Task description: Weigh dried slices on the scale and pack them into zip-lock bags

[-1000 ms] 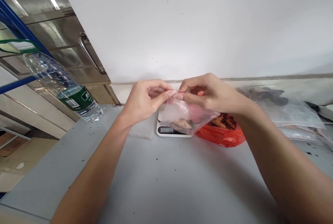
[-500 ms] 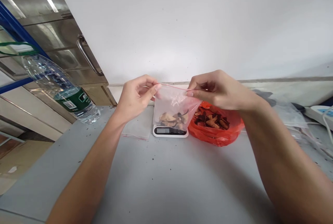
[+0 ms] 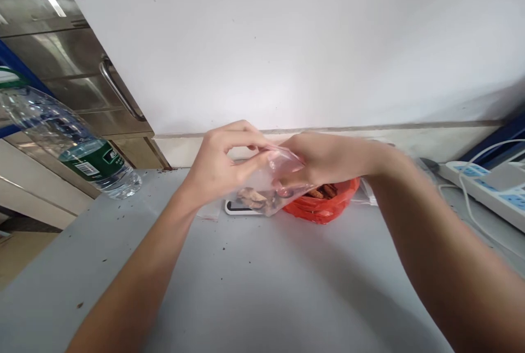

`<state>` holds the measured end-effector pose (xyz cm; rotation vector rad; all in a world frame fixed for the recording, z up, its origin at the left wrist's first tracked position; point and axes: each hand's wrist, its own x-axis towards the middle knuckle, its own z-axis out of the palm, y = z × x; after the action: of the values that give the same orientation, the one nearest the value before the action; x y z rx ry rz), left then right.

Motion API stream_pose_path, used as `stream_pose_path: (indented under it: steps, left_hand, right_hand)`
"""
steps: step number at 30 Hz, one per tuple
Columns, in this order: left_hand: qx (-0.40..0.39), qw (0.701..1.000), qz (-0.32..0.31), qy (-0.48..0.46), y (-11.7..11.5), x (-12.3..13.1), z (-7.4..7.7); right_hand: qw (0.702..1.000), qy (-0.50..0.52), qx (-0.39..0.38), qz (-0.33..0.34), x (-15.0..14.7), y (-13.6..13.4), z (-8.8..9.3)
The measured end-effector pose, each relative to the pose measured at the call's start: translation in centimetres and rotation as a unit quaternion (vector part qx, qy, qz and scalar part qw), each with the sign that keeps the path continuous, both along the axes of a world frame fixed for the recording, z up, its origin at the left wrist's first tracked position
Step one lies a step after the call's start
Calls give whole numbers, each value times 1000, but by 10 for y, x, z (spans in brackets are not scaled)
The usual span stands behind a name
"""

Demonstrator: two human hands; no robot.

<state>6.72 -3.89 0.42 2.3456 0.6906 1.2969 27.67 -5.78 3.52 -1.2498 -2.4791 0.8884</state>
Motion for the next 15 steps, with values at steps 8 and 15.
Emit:
stream_pose_path:
  steps: [8, 15]
  left_hand:
    - [55, 994, 87, -43, -13, 46, 19]
    - [-38, 998, 56, -17, -1, 77, 8]
  right_hand:
    - [995, 80, 41, -37, 57, -26, -5]
    - [897, 281, 155, -304, 132, -62, 0]
